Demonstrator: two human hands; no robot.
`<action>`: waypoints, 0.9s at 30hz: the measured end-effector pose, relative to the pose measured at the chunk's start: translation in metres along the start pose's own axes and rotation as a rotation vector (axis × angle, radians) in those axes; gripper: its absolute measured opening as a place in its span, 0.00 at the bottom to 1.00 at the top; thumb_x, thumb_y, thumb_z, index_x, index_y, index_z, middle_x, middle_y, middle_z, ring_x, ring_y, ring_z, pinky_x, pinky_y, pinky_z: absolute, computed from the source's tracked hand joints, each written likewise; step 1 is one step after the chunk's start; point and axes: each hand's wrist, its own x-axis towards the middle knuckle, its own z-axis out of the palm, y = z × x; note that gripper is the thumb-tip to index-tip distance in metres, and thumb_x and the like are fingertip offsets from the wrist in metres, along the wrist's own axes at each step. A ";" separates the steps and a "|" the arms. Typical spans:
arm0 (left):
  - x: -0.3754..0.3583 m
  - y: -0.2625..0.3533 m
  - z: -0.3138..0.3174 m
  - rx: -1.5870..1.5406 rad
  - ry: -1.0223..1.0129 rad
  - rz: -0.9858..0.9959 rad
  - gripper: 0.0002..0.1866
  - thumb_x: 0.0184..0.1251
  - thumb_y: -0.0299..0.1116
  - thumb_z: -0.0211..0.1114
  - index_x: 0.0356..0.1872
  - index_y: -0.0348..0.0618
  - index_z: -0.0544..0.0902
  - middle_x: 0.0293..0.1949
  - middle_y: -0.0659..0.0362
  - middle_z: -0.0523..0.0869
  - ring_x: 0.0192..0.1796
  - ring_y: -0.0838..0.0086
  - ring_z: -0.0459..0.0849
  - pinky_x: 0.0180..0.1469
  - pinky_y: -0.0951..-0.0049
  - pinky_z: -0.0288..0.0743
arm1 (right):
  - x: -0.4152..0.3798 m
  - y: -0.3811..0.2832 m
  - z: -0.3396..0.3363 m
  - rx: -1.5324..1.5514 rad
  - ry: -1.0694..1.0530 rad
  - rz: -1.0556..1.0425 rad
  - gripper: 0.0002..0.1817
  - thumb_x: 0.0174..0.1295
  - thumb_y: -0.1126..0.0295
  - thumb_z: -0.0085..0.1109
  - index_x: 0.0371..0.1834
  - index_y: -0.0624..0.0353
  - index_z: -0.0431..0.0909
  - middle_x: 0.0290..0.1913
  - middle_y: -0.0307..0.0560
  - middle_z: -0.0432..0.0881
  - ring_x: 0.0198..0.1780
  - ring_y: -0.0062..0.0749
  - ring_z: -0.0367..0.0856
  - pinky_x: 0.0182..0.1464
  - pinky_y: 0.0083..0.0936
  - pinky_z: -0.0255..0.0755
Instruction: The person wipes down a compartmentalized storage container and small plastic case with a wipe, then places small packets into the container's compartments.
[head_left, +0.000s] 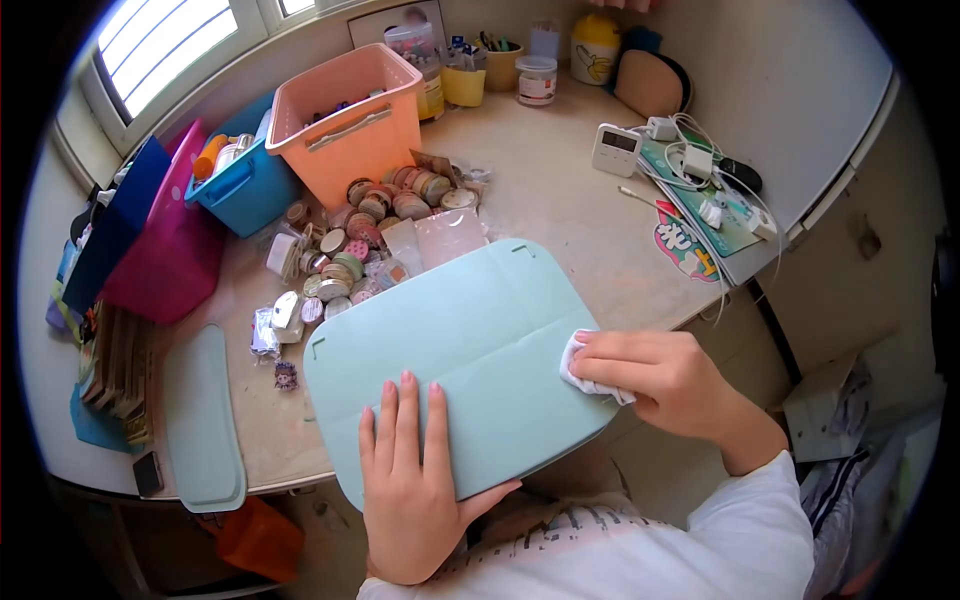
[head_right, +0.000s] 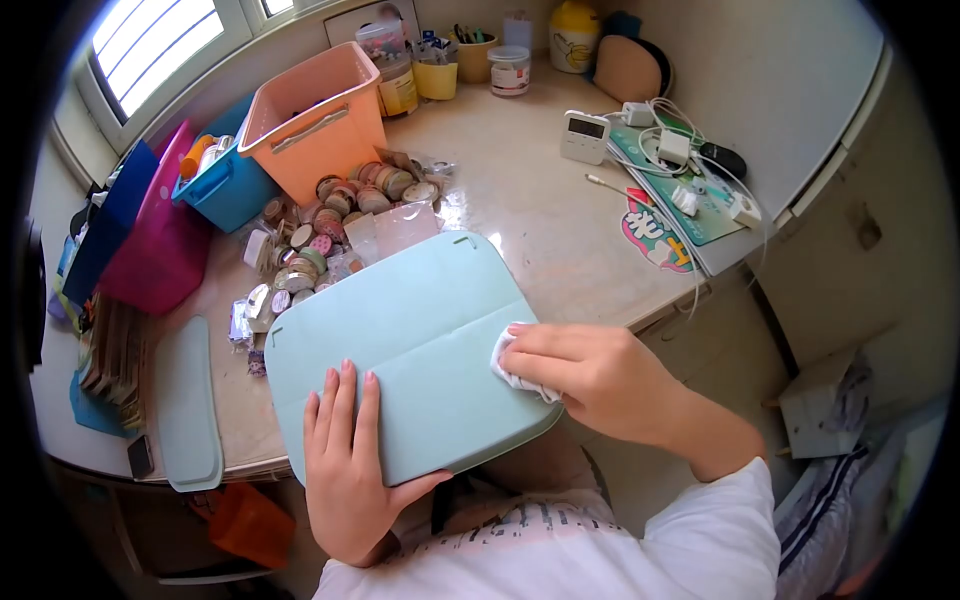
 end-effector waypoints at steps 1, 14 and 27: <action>-0.001 0.000 0.000 0.003 -0.005 -0.002 0.58 0.55 0.66 0.78 0.75 0.26 0.72 0.76 0.30 0.72 0.79 0.37 0.70 0.78 0.36 0.61 | 0.001 0.002 0.001 0.011 0.005 0.000 0.23 0.53 0.86 0.66 0.53 0.58 0.88 0.56 0.53 0.90 0.56 0.48 0.91 0.57 0.39 0.87; -0.001 0.001 0.000 0.001 0.012 0.000 0.57 0.55 0.63 0.79 0.75 0.27 0.71 0.76 0.31 0.72 0.78 0.38 0.71 0.78 0.36 0.61 | -0.004 0.003 -0.013 0.028 -0.073 -0.012 0.21 0.54 0.85 0.66 0.52 0.57 0.87 0.53 0.50 0.90 0.56 0.48 0.90 0.59 0.37 0.86; 0.000 0.001 -0.001 0.001 -0.001 -0.004 0.56 0.55 0.63 0.79 0.75 0.26 0.72 0.75 0.31 0.72 0.78 0.37 0.70 0.78 0.36 0.61 | -0.038 -0.020 -0.016 0.029 -0.050 -0.164 0.16 0.60 0.81 0.66 0.52 0.61 0.89 0.53 0.51 0.90 0.59 0.43 0.91 0.66 0.39 0.85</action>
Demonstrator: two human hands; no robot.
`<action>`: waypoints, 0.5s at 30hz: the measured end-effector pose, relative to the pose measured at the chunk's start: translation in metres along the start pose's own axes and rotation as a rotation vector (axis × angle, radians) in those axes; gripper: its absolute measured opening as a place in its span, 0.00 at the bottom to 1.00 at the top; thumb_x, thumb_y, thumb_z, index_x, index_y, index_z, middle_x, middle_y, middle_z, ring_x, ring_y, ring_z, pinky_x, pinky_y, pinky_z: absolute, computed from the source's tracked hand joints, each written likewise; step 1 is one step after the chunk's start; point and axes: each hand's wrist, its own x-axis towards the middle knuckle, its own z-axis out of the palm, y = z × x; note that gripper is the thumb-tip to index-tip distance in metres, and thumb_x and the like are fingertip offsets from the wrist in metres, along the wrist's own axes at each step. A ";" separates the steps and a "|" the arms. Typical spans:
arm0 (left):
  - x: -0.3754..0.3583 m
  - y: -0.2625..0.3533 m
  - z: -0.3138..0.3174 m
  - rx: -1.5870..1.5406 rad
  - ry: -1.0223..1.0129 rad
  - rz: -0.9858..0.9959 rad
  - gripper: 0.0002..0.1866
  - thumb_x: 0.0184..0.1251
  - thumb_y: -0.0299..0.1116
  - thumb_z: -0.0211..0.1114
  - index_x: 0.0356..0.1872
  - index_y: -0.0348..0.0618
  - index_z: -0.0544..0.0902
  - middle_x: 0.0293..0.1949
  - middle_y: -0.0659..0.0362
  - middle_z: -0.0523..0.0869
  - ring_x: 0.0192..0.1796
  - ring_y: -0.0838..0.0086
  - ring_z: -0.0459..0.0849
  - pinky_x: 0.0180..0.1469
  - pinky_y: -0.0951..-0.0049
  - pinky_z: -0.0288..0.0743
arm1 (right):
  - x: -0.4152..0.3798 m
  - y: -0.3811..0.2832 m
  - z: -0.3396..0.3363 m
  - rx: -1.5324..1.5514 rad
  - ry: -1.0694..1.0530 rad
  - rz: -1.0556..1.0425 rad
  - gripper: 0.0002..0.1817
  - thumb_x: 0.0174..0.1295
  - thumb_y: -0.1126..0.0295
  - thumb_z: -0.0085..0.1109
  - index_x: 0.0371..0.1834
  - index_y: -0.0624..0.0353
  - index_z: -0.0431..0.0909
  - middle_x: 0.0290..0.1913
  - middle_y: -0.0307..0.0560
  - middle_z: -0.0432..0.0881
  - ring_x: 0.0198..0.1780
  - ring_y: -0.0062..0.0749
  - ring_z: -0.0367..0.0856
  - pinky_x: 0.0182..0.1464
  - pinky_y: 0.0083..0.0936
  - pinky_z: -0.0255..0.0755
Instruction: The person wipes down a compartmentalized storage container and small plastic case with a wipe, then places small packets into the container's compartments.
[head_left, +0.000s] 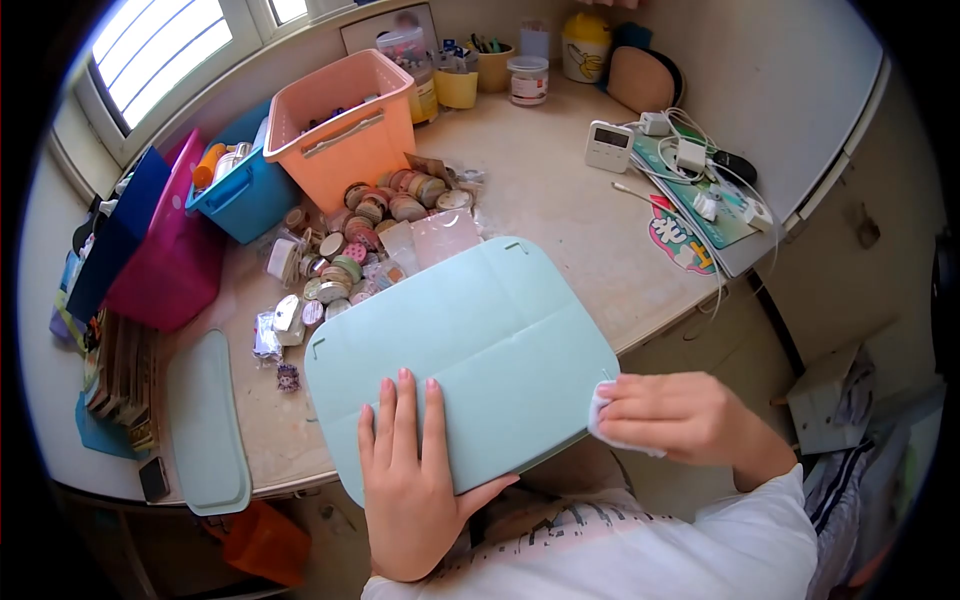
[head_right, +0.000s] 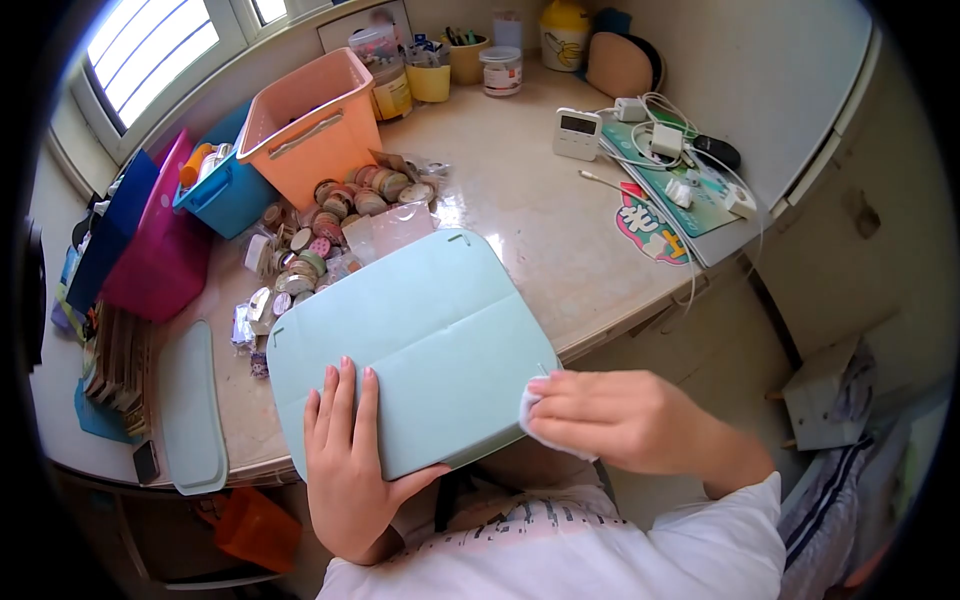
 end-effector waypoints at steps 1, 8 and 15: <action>0.000 0.000 0.000 0.000 -0.003 0.001 0.56 0.55 0.63 0.79 0.75 0.26 0.72 0.75 0.31 0.72 0.78 0.37 0.70 0.78 0.36 0.61 | 0.003 0.001 0.002 0.001 0.000 -0.001 0.16 0.60 0.81 0.66 0.52 0.61 0.89 0.53 0.51 0.90 0.59 0.43 0.91 0.66 0.39 0.85; 0.000 -0.001 0.000 0.007 0.016 0.004 0.57 0.55 0.64 0.79 0.75 0.26 0.71 0.75 0.31 0.72 0.78 0.37 0.70 0.78 0.35 0.61 | 0.023 0.026 0.010 -0.019 0.061 0.033 0.23 0.53 0.87 0.63 0.55 0.60 0.87 0.53 0.50 0.90 0.58 0.48 0.90 0.65 0.41 0.86; -0.002 0.000 0.002 0.002 0.013 -0.002 0.59 0.52 0.66 0.79 0.76 0.27 0.71 0.76 0.32 0.72 0.79 0.38 0.69 0.79 0.37 0.60 | 0.060 0.068 0.024 -0.131 0.164 0.123 0.25 0.48 0.89 0.67 0.50 0.56 0.89 0.53 0.47 0.91 0.57 0.47 0.90 0.64 0.41 0.85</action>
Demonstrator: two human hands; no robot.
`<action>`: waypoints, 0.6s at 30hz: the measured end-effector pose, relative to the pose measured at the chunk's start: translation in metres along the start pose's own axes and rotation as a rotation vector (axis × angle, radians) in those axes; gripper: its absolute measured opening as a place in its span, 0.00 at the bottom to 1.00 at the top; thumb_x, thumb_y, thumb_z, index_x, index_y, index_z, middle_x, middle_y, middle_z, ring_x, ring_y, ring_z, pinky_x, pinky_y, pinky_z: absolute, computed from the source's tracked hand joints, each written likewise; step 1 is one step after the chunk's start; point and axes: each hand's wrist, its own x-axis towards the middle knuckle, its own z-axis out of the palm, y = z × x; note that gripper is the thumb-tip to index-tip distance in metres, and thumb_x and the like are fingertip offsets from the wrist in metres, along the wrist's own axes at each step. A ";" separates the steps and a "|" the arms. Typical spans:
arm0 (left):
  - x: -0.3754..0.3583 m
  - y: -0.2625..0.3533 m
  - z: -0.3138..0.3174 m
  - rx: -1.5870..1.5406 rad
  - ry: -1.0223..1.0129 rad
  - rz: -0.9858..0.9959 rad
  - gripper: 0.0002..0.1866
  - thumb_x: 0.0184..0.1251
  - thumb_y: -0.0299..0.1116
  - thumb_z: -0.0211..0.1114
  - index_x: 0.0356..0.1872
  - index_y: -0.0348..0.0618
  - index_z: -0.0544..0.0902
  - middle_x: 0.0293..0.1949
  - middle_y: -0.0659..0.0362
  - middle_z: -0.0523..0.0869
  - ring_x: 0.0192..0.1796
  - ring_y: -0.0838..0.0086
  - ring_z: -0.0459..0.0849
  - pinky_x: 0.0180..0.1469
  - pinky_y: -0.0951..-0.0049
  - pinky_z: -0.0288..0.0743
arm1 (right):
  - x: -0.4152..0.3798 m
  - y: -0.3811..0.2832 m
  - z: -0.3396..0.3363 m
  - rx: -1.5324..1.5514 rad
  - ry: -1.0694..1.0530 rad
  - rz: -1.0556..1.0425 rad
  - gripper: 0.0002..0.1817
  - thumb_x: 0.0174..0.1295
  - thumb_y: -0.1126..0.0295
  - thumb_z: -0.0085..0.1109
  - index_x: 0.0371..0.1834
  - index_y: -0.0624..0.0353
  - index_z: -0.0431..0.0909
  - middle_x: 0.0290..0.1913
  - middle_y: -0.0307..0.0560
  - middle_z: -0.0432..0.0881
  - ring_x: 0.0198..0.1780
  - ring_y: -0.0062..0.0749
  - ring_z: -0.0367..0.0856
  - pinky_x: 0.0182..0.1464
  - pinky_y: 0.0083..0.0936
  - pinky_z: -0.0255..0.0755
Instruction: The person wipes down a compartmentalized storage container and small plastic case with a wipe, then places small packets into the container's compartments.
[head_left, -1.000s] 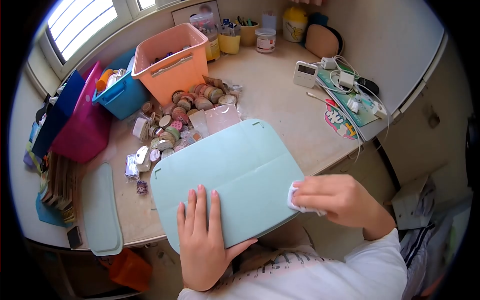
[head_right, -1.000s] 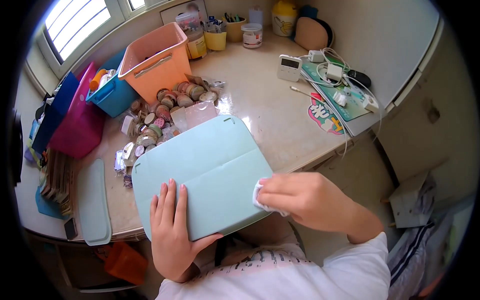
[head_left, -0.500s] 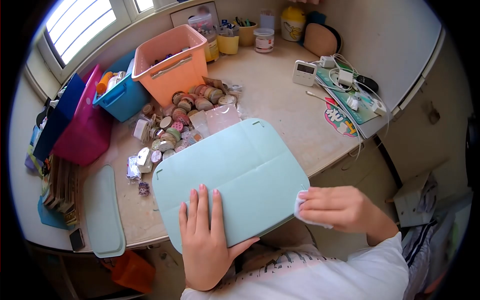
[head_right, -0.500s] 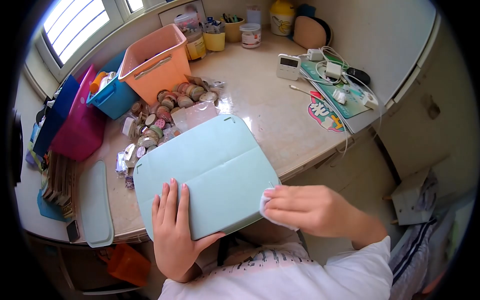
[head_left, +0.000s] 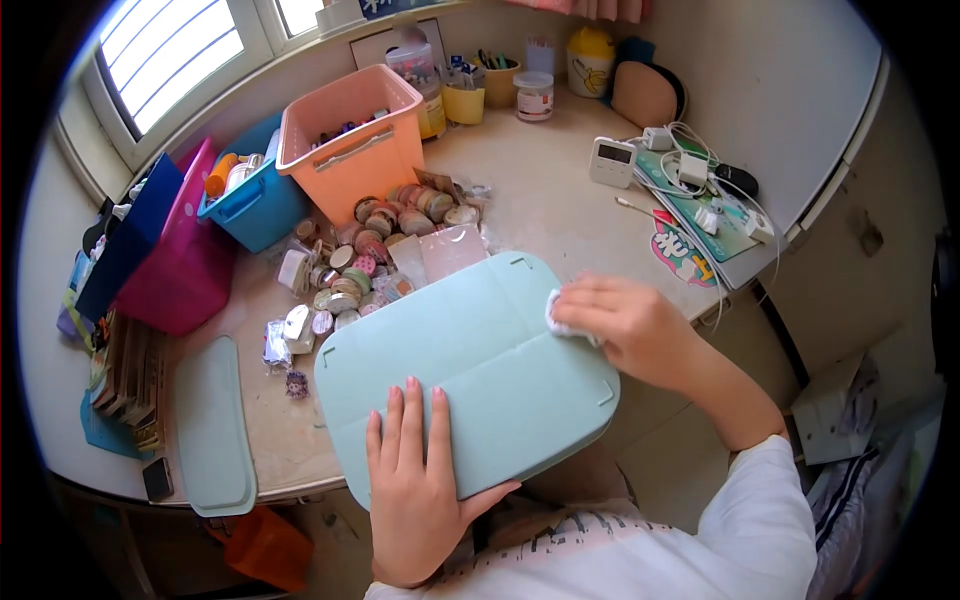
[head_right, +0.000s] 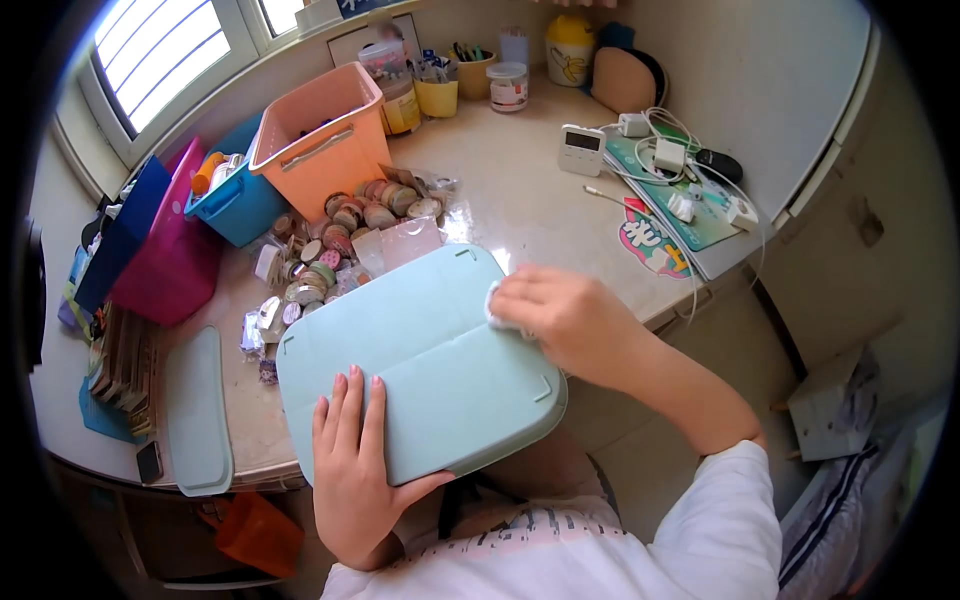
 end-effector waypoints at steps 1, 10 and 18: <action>0.001 -0.001 0.000 0.004 0.009 -0.014 0.60 0.49 0.66 0.80 0.76 0.29 0.72 0.77 0.34 0.71 0.80 0.39 0.69 0.80 0.38 0.59 | 0.004 -0.006 -0.003 -0.001 -0.045 -0.078 0.25 0.47 0.89 0.66 0.51 0.56 0.89 0.52 0.46 0.92 0.57 0.47 0.90 0.62 0.40 0.85; 0.000 -0.003 0.001 0.004 0.023 0.020 0.56 0.57 0.67 0.77 0.73 0.25 0.73 0.74 0.31 0.73 0.78 0.37 0.71 0.77 0.36 0.62 | 0.053 0.021 0.041 -0.011 0.038 -0.205 0.15 0.54 0.83 0.65 0.44 0.56 0.88 0.46 0.48 0.92 0.54 0.46 0.89 0.55 0.41 0.83; -0.001 -0.006 0.009 -0.051 0.100 0.012 0.55 0.54 0.68 0.78 0.71 0.30 0.77 0.74 0.36 0.76 0.77 0.38 0.74 0.79 0.37 0.62 | 0.056 0.008 0.027 0.199 -0.160 -0.080 0.28 0.48 0.91 0.61 0.51 0.53 0.92 0.53 0.53 0.92 0.59 0.49 0.89 0.61 0.40 0.83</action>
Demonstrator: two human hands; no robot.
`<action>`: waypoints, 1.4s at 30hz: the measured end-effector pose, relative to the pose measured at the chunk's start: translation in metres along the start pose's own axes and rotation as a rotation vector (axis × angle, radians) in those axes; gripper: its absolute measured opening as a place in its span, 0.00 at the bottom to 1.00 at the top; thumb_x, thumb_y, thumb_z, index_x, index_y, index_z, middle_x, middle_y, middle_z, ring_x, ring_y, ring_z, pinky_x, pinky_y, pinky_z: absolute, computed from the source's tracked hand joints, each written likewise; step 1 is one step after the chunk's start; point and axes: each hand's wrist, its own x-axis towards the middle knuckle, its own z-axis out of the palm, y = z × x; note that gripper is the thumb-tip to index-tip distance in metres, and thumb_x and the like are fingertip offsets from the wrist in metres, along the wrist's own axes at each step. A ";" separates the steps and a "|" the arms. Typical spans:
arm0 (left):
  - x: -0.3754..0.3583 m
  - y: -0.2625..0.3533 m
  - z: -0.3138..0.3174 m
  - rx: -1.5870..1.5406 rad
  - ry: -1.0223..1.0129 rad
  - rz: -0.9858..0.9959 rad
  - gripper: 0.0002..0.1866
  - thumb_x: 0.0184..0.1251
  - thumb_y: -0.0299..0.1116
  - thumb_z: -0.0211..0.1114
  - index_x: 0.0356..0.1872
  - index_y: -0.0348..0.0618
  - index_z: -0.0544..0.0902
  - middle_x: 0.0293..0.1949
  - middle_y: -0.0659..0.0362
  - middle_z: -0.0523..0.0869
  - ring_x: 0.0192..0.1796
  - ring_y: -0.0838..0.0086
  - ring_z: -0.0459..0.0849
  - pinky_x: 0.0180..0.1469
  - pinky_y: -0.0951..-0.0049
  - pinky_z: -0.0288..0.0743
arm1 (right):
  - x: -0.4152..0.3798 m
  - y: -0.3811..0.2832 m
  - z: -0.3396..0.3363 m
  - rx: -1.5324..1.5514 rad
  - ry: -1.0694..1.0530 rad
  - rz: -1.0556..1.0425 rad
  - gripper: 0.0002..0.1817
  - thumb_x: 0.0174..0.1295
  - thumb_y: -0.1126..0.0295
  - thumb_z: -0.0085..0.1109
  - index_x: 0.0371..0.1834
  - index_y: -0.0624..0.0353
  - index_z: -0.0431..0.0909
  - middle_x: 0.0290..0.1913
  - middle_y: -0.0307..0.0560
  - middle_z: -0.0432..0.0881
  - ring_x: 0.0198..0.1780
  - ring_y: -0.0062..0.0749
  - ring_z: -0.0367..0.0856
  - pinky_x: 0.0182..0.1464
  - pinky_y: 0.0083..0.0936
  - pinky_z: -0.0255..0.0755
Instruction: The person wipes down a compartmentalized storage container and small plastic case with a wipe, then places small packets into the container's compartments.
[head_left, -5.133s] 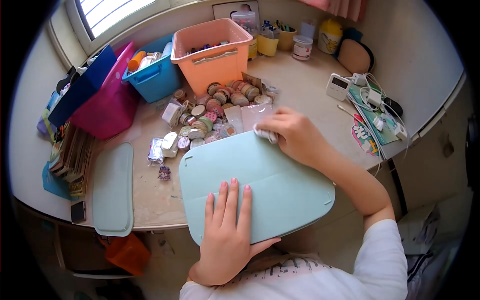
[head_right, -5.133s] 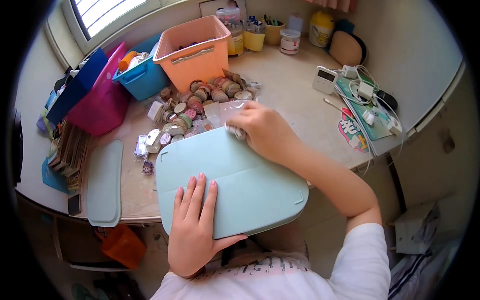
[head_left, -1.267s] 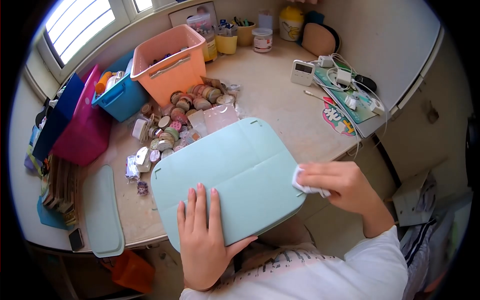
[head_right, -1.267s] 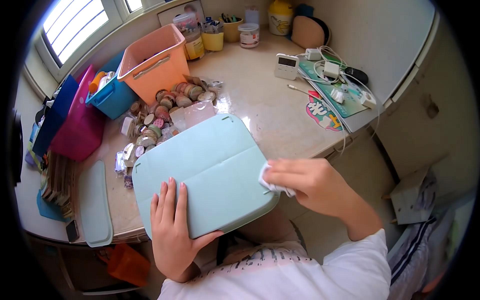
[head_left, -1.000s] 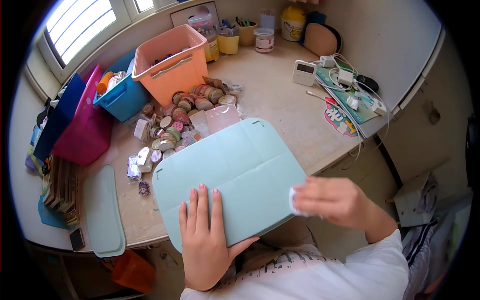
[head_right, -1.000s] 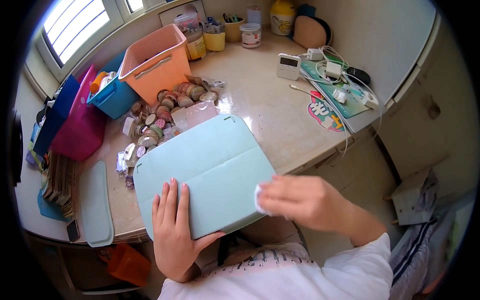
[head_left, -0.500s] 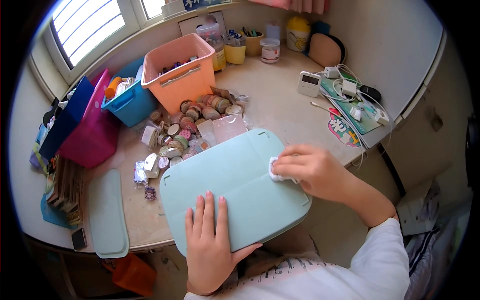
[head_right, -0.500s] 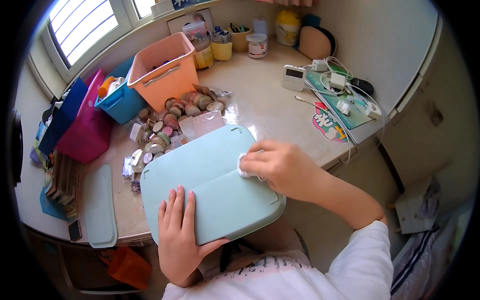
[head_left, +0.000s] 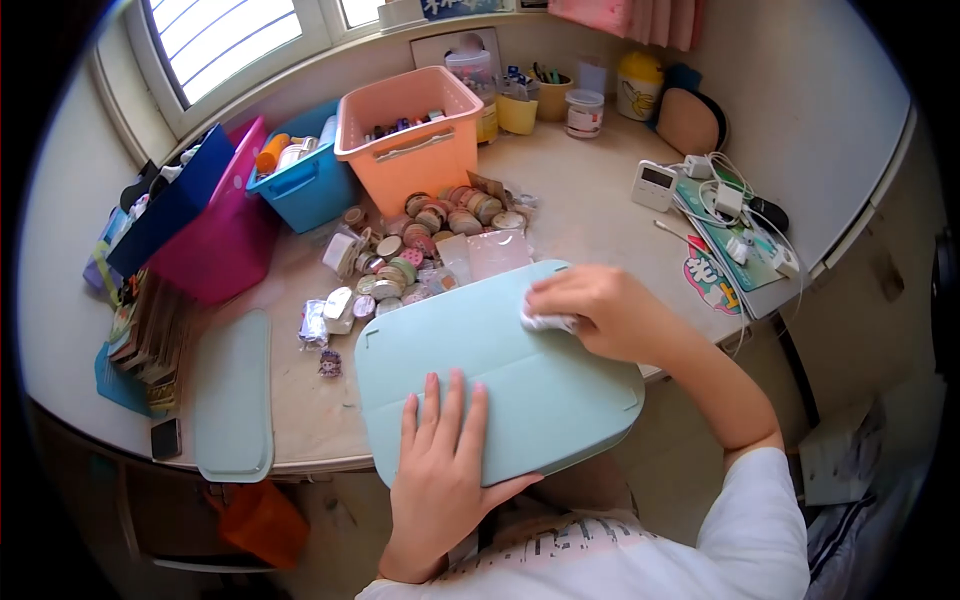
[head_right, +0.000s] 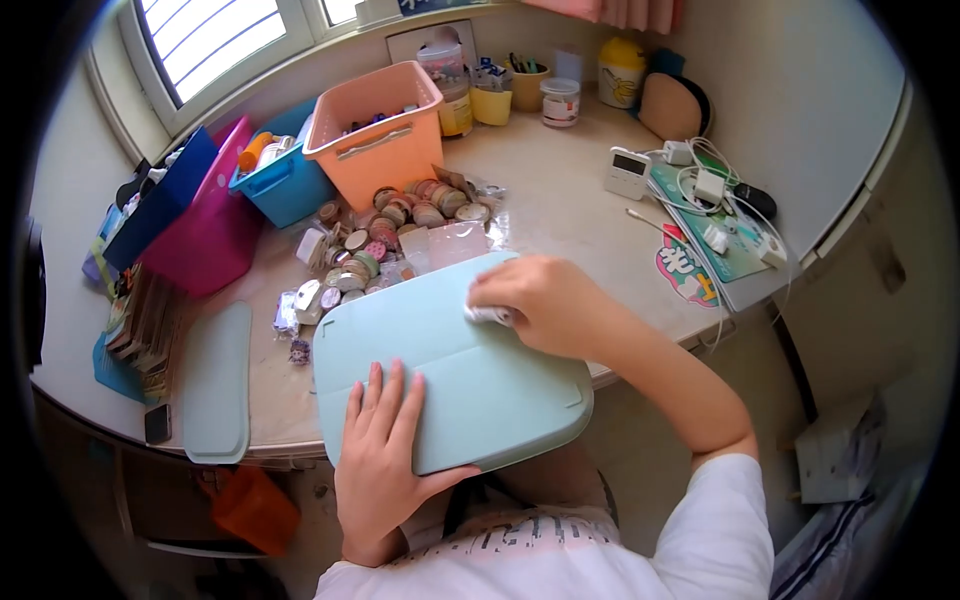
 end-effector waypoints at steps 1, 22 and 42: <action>-0.003 -0.001 0.000 -0.058 0.046 0.018 0.54 0.51 0.69 0.79 0.69 0.33 0.81 0.73 0.39 0.79 0.76 0.39 0.76 0.80 0.37 0.61 | -0.010 -0.006 -0.010 0.038 -0.021 0.017 0.29 0.47 0.91 0.62 0.52 0.54 0.91 0.54 0.54 0.92 0.59 0.48 0.89 0.61 0.37 0.83; -0.144 -0.069 0.078 -1.148 0.633 -0.376 0.65 0.55 0.51 0.86 0.85 0.40 0.51 0.79 0.48 0.63 0.80 0.57 0.64 0.79 0.53 0.60 | -0.156 -0.059 0.060 1.314 0.875 0.344 0.12 0.81 0.69 0.55 0.63 0.56 0.74 0.53 0.40 0.78 0.56 0.27 0.78 0.65 0.32 0.71; -0.089 -0.009 0.101 -0.978 0.317 -0.267 0.49 0.34 0.45 0.94 0.61 0.41 0.76 0.52 0.53 0.88 0.54 0.65 0.90 0.60 0.63 0.82 | -0.095 -0.141 0.080 0.120 0.319 0.132 0.28 0.47 0.84 0.67 0.55 0.55 0.88 0.45 0.50 0.82 0.53 0.49 0.82 0.54 0.42 0.79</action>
